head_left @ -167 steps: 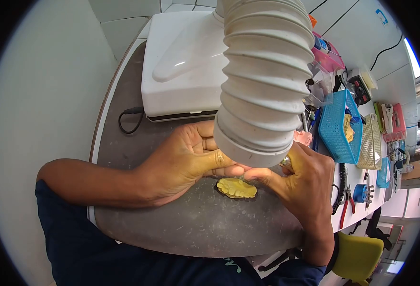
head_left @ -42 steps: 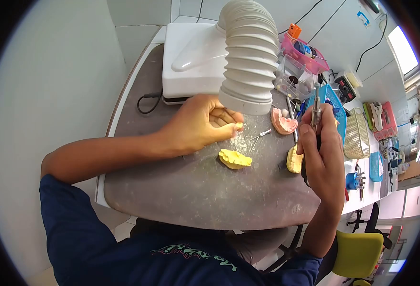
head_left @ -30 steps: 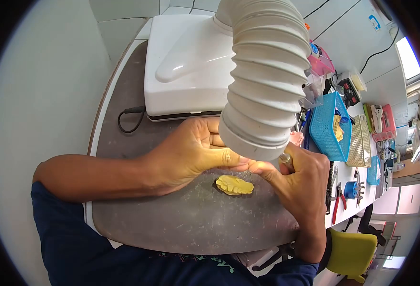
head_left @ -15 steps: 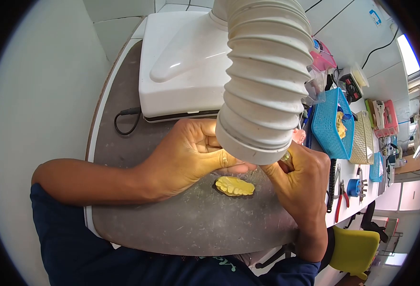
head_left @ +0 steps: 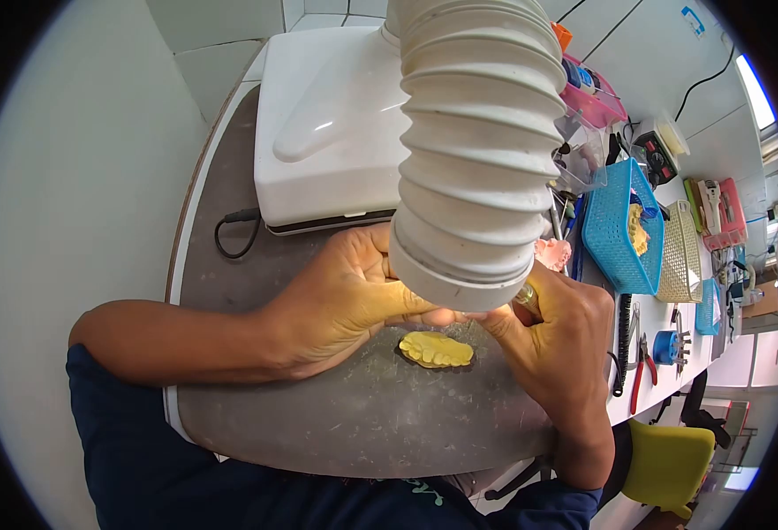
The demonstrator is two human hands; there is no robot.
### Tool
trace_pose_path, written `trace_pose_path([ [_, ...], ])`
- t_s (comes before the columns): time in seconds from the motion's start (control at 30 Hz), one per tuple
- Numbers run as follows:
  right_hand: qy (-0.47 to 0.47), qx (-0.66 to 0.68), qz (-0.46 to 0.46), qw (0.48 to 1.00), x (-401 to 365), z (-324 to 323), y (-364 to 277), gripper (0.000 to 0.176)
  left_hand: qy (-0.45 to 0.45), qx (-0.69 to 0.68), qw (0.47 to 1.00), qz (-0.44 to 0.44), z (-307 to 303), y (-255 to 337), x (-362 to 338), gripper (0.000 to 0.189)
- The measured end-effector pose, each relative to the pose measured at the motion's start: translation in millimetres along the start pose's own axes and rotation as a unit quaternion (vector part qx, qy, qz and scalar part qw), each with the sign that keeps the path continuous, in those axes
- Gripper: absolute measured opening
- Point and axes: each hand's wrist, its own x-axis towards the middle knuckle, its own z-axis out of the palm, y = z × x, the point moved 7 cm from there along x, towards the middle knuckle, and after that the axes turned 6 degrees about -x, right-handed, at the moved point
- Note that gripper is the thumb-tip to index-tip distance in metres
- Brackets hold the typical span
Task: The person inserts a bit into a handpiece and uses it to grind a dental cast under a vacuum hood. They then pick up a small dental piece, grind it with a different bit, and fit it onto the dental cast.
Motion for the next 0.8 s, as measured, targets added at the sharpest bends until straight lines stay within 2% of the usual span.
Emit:
trace_pose_path([
  [0.13,-0.006,-0.015,-0.015,1.0,0,1,1,0.059,-0.003,-0.028,1.0,0.001,-4,-4,-1,0.04],
  [0.2,-0.006,-0.008,-0.017,1.0,0,1,2,0.06,-0.076,-0.067,0.994,-0.036,1,-6,-2,0.036],
  [0.4,0.005,-0.015,-0.023,1.0,-2,3,0,0.064,-0.06,-0.114,0.989,-0.066,-4,-17,0,0.032],
  [0.8,0.023,-0.035,-0.031,0.999,-5,3,1,0.065,-0.015,-0.071,0.995,-0.062,-7,-19,-1,0.037],
])
